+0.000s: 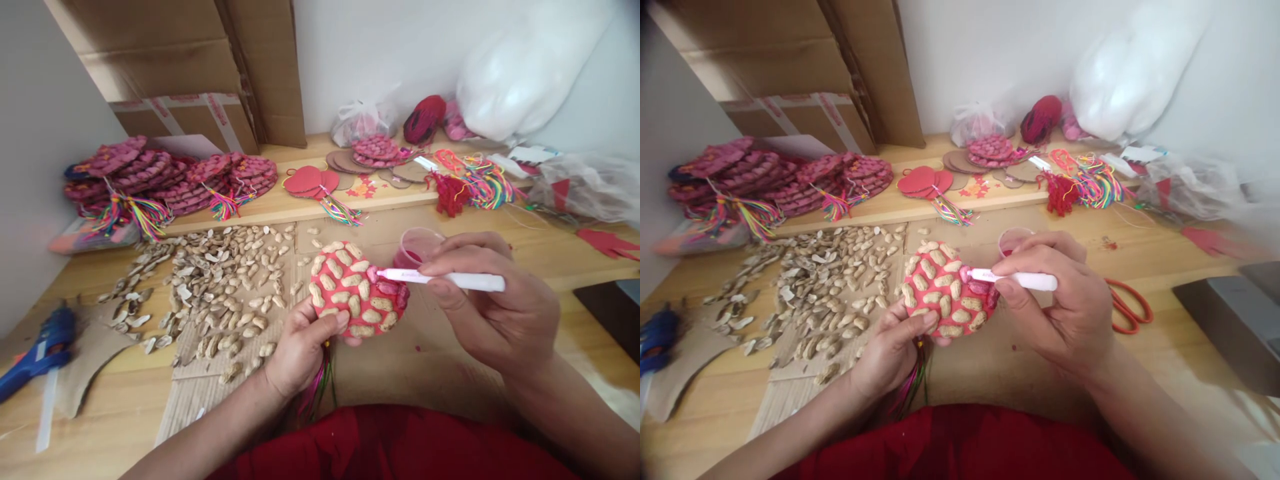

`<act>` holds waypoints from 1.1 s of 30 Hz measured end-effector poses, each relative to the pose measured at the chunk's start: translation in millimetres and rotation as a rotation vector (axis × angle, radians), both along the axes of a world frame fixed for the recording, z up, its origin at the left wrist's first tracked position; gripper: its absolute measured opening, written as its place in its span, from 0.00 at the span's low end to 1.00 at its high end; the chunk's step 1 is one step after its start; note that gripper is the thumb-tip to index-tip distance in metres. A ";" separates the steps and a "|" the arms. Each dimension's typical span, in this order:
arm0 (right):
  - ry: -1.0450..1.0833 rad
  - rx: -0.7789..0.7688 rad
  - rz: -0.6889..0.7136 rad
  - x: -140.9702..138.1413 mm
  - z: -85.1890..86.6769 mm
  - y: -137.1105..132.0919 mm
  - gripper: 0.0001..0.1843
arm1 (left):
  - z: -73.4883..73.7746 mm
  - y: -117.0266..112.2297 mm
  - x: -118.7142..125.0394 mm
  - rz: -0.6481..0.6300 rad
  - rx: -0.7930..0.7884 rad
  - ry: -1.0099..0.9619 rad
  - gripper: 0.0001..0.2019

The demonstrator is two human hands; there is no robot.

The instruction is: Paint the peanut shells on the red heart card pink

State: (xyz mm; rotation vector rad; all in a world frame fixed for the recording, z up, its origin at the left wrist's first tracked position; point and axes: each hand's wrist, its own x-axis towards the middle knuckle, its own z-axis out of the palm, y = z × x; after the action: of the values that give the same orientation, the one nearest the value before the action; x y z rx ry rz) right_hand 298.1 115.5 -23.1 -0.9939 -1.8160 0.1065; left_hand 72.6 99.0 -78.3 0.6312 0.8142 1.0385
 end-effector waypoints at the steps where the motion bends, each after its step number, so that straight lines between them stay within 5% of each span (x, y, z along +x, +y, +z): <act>1: 0.011 0.012 -0.022 0.5 0.1 0.6 0.13 | 0.1 0.0 0.0 0.007 -0.009 0.002 0.10; 6: 0.140 0.085 -0.228 14.6 -0.9 9.2 0.09 | -0.9 0.1 0.5 0.024 -0.050 0.027 0.13; 11: 0.027 0.018 -0.412 31.6 -6.4 20.2 0.03 | -1.2 0.1 0.0 0.033 -0.059 0.093 0.16; 21: -0.207 -0.097 -0.456 33.7 -19.9 32.4 0.06 | 0.4 0.3 -0.6 0.016 -0.095 0.160 0.21; 33: -0.212 -0.084 -0.461 28.2 -20.5 32.1 0.06 | -0.3 -0.2 -2.2 -0.003 -0.105 0.163 0.16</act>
State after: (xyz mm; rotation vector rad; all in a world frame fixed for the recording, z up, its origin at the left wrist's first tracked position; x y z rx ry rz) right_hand 326.3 147.6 -43.6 -1.5049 -1.7319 -0.2145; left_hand 70.4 98.8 -78.6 0.6331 1.0036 0.9434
